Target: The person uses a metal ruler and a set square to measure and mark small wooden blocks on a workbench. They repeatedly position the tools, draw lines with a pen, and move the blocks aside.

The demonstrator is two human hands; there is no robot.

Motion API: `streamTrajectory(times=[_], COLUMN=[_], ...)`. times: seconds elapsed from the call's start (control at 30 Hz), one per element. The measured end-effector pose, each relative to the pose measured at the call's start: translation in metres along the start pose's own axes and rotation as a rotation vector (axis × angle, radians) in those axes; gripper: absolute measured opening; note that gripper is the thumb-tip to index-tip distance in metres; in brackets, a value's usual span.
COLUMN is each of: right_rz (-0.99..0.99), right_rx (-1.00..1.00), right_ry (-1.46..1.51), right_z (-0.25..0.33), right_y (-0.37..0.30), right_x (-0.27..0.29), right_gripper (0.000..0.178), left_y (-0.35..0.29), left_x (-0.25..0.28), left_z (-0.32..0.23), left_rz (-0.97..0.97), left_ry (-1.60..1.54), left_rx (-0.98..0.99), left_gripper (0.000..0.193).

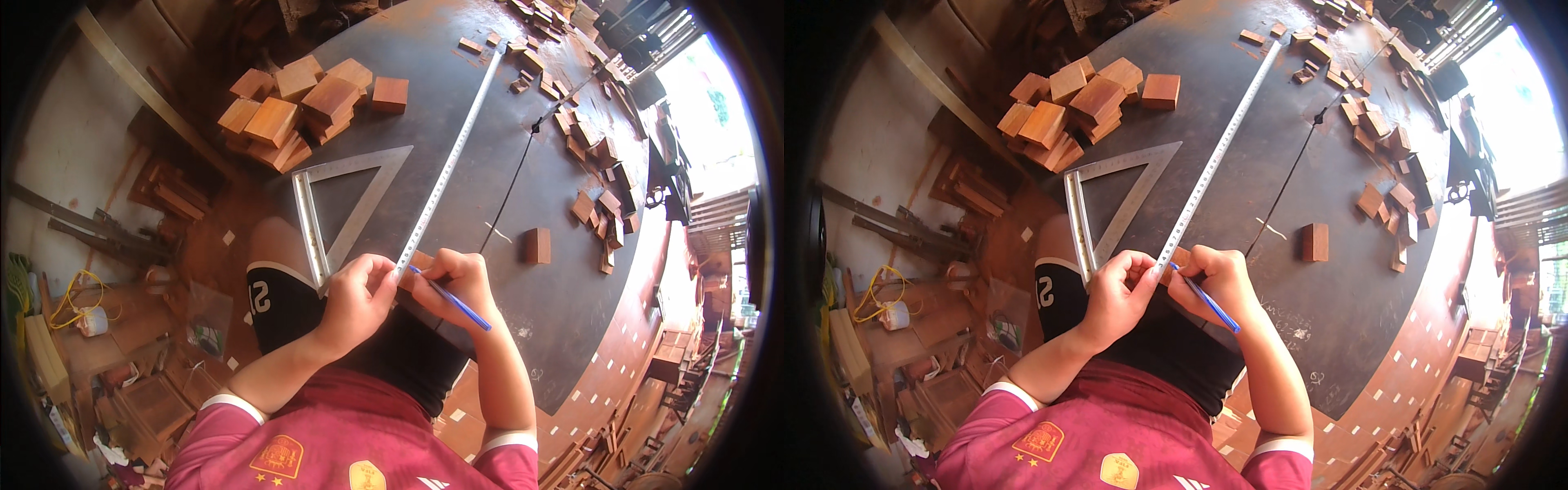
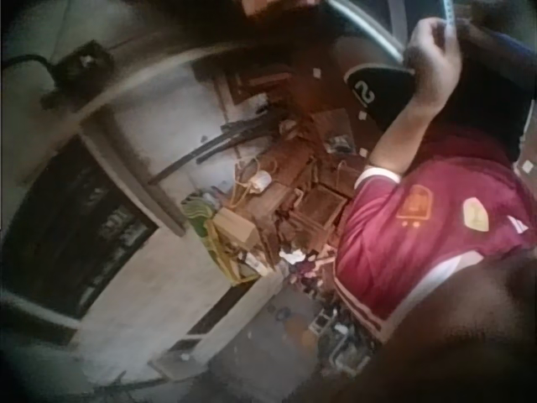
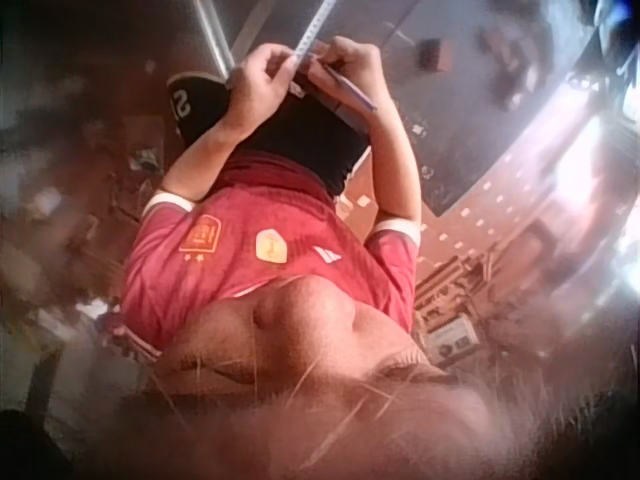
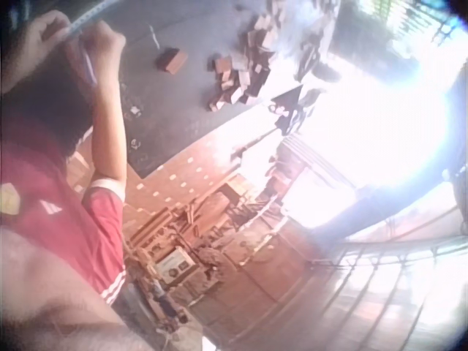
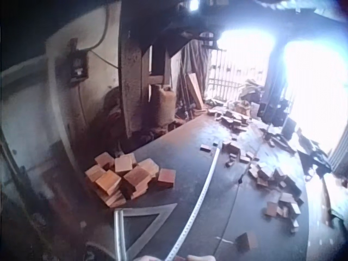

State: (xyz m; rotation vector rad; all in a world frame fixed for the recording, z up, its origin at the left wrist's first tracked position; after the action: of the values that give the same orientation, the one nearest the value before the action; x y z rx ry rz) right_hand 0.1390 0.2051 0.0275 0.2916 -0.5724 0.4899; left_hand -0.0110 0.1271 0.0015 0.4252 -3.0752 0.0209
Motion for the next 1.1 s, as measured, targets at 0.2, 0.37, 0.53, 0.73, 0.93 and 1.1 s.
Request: streamTrajectory(times=[0.2, 0.37, 0.53, 0.73, 0.93, 1.1], right_rz=[-0.029, -0.021, -0.008, -0.009, -0.008, 0.033], right_rx=[0.033, 0.028, 0.016, 0.006, 0.005, -0.024], right_ry=[0.008, 0.030, 0.032, 0.021, 0.019, 0.030], right_z=[0.001, 0.000, -0.001, -0.002, -0.001, -0.004], right_y=[0.001, 0.002, 0.002, 0.001, 0.002, 0.001], right_x=[-0.001, 0.000, -0.001, -0.001, -0.001, -0.001], right_gripper=[0.025, 0.026, 0.026, 0.026, 0.026, 0.022], left_y=[0.000, 0.000, 0.001, 0.001, 0.001, 0.002], left_x=[0.000, -0.001, -0.001, -0.001, 0.001, 0.001], left_z=[0.001, 0.007, 0.010, 0.012, 0.019, 0.017], left_rz=[0.004, 0.013, 0.031, 0.026, 0.018, 0.042], left_ry=[0.004, -0.018, -0.057, -0.052, -0.106, -0.152], left_rx=[-0.030, -0.020, -0.003, 0.004, 0.057, 0.131], left_gripper=[0.008, 0.007, 0.007, 0.007, 0.009, 0.010])
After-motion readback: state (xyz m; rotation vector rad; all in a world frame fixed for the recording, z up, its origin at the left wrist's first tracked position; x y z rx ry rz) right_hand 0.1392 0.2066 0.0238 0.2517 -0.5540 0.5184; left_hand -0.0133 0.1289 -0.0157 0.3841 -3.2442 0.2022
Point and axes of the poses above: each hand's wrist, its own y-axis towards the middle knuckle, its own x-axis out of the back of the hand, z = x × y, the point moved 9 cm from there along y, towards the middle knuckle, and after that the axes turned 12 degrees about -y, right-handed, at the moved point
